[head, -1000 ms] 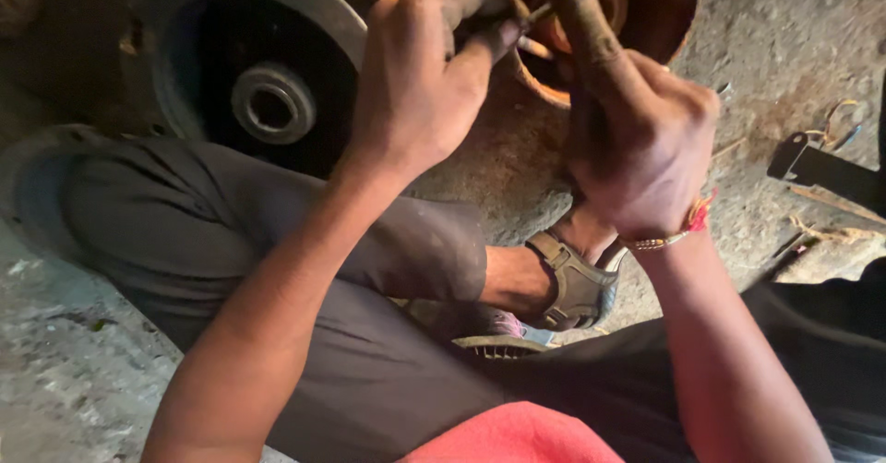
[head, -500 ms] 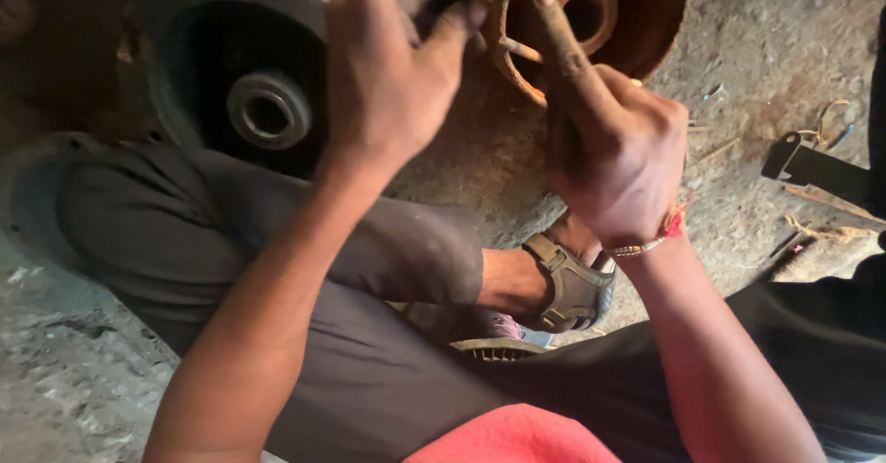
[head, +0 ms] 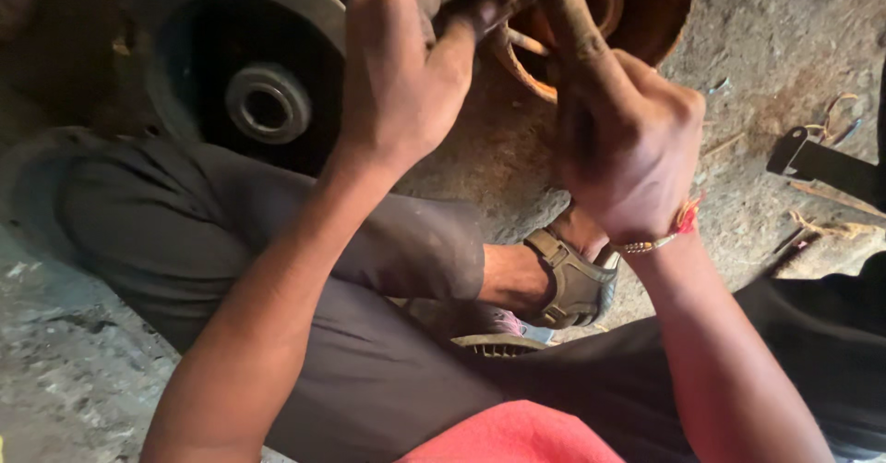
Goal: The person sits on the ground and uses a flat file to file and clean rust from small cast-iron housings and wheel-like castings, working on one part at a time and turning the parts to reach different surfaces.
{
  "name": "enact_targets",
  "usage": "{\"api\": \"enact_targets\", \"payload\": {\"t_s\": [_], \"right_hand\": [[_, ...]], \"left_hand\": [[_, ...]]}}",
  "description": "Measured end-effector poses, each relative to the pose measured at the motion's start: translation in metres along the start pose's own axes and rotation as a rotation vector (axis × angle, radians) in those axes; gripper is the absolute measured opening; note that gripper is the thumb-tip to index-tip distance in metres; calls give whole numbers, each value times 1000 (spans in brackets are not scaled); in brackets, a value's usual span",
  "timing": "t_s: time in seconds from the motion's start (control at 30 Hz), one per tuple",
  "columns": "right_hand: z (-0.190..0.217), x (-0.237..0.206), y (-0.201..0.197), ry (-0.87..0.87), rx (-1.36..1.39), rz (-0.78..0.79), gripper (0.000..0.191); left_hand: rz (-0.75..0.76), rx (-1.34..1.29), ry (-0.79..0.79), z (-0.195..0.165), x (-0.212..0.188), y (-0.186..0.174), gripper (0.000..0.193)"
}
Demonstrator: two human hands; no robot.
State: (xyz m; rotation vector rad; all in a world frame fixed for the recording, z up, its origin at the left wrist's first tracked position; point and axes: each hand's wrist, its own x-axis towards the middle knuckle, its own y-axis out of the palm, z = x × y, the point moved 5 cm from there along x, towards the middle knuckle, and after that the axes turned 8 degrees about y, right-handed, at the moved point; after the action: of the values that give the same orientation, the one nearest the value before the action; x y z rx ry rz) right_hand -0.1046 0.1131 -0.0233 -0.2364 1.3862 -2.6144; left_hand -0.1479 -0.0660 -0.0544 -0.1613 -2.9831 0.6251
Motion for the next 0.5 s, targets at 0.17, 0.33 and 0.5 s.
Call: {"api": "enact_targets", "payload": {"t_s": [0.17,0.33,0.5], "right_hand": [[-4,-8,4,-4,106,105,45],[-13,-3,11,2,35,73,57],[-12,2,10,-10,66,64,58]], "left_hand": [[-113,105,253,-8,1,-11,31],[40,68,-172,15,1,-6,27],[46,26,-244,20,6,1,36]]}}
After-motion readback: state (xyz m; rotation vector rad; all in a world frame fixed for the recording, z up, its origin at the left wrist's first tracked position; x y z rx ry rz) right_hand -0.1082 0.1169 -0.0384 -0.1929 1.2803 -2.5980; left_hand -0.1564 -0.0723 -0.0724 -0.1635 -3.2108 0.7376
